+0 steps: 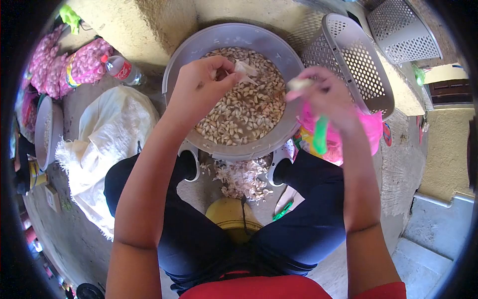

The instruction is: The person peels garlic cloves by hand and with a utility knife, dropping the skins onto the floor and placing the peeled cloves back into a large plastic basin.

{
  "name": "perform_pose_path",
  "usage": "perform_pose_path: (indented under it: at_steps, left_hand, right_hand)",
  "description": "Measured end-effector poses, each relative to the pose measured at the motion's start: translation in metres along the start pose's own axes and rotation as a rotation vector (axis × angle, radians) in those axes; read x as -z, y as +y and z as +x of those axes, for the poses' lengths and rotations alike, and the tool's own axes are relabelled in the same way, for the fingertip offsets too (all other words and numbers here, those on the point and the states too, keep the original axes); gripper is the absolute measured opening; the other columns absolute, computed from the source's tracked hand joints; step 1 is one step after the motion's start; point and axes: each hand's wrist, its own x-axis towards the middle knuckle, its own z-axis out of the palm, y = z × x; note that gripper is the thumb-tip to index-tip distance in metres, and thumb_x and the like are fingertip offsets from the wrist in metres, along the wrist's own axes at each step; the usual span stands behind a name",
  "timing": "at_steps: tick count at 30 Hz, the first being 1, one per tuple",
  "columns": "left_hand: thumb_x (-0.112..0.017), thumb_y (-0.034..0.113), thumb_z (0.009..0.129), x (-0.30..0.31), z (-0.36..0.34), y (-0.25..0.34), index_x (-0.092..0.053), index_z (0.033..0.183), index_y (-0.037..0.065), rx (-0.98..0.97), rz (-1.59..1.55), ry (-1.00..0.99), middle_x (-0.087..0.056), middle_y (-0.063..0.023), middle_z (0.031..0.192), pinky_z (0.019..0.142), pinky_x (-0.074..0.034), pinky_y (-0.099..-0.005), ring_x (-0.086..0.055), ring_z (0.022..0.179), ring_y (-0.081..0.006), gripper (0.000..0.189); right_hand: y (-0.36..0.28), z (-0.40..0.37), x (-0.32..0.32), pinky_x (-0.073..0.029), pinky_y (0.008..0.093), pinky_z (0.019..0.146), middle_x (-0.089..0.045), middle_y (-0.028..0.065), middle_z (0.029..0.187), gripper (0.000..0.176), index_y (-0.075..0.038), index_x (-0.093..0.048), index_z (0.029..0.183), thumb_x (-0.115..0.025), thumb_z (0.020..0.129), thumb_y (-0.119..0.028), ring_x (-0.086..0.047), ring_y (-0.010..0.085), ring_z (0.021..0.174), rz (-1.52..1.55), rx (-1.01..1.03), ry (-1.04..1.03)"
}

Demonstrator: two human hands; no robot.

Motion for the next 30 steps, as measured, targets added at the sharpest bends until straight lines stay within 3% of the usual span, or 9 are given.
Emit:
perform_pose_path:
  at_steps: [3,5,8,11,14,17,20,23,30]
  left_hand:
    - [-0.064,0.018,0.075,0.001,-0.001,0.003,-0.059,0.083,-0.001,0.029,-0.009,-0.028,-0.055,0.0004,0.068,0.058,-0.038,-0.0194,-0.047,0.064,-0.0050,0.021]
    - [-0.064,0.019,0.075,-0.001,0.001,-0.002,-0.059,0.082,0.000,0.027,-0.048,-0.037,-0.055,0.0011,0.067,0.056,-0.036,-0.0184,-0.046,0.063,-0.0039,0.020]
    - [-0.065,0.019,0.075,-0.007,0.002,-0.002,-0.060,0.080,0.003,0.165,-0.284,-0.123,-0.052,0.0032,0.064,0.050,-0.032,-0.0169,-0.043,0.057,-0.0022,0.017]
    - [-0.065,0.020,0.075,-0.011,-0.002,0.011,-0.059,0.078,0.006,0.255,-0.325,-0.155,-0.048,0.0050,0.058,0.044,-0.027,-0.0160,-0.039,0.050,-0.0013,0.015]
    - [-0.065,0.022,0.075,-0.018,-0.002,0.010,-0.059,0.078,0.007,0.295,-0.486,-0.269,-0.043,0.0062,0.054,0.040,-0.024,-0.0164,-0.037,0.046,-0.0017,0.017]
    - [-0.064,0.024,0.076,-0.023,-0.005,0.009,-0.058,0.078,0.007,0.324,-0.499,-0.338,-0.043,0.0059,0.055,0.040,-0.023,-0.0164,-0.036,0.046,-0.0019,0.018]
    - [-0.061,0.023,0.078,-0.026,-0.006,0.012,-0.058,0.081,0.007,0.363,-0.508,-0.406,-0.043,0.0053,0.056,0.039,-0.023,-0.0168,-0.036,0.046,-0.0022,0.017]
    - [-0.056,0.023,0.081,-0.022,-0.005,0.010,-0.057,0.085,0.006,0.367,-0.550,-0.385,-0.045,0.0040,0.060,0.039,-0.024,-0.0164,-0.038,0.048,-0.0019,0.017]
    - [-0.048,0.021,0.084,-0.011,0.006,-0.005,-0.053,0.091,0.001,0.563,-1.165,-0.303,-0.051,-0.0015,0.070,0.038,-0.033,-0.0160,-0.048,0.057,-0.0063,0.022]
  right_hand:
    - [0.013,0.016,0.067,-0.037,0.0198,0.038,-0.065,0.0098,0.079,0.031,0.000,-0.048,0.105,-0.054,0.077,-0.012,-0.048,0.0054,0.044,0.062,0.084,0.422]
    - [0.020,0.016,0.096,-0.040,0.0235,0.041,-0.065,0.0086,0.078,0.036,0.002,-0.048,0.109,-0.054,0.078,-0.016,-0.051,0.0084,0.047,-0.404,-0.019,0.851]
    - [0.046,0.023,0.116,-0.045,0.0263,0.054,-0.064,0.0060,0.080,0.042,-0.001,-0.048,0.113,-0.058,0.077,-0.021,-0.056,0.0117,0.058,-0.716,0.106,0.918]
    - [0.012,0.013,0.041,-0.044,0.0274,0.074,-0.062,0.0046,0.087,0.044,-0.011,-0.049,0.116,-0.062,0.076,-0.025,-0.058,0.0130,0.075,-0.423,0.202,0.377]
    - [-0.017,-0.010,-0.017,-0.041,0.0227,0.058,-0.059,0.0005,0.092,0.046,-0.011,-0.049,0.116,-0.064,0.073,-0.012,-0.048,0.0071,0.068,-0.230,0.097,-0.110]
    - [0.008,-0.007,-0.045,-0.040,0.0224,0.056,-0.059,0.0022,0.087,0.037,-0.008,-0.054,0.108,-0.064,0.072,-0.010,-0.046,0.0076,0.061,-0.442,0.477,-0.089]
    - [0.007,-0.007,-0.047,-0.045,0.0338,0.067,-0.058,0.0141,0.087,0.027,-0.004,-0.057,0.098,-0.061,0.073,-0.013,-0.057,0.0292,0.075,-0.567,0.392,-0.058]
    - [0.011,-0.005,-0.046,-0.045,0.0352,0.066,-0.058,0.0153,0.080,0.018,-0.002,-0.058,0.088,-0.058,0.073,-0.012,-0.057,0.0309,0.072,-0.451,0.371,0.080]
    - [0.033,-0.018,-0.060,-0.045,0.0343,0.063,-0.059,0.0136,0.081,0.025,-0.001,-0.056,0.094,-0.059,0.070,-0.010,-0.058,0.0272,0.073,-0.738,0.092,-0.554]
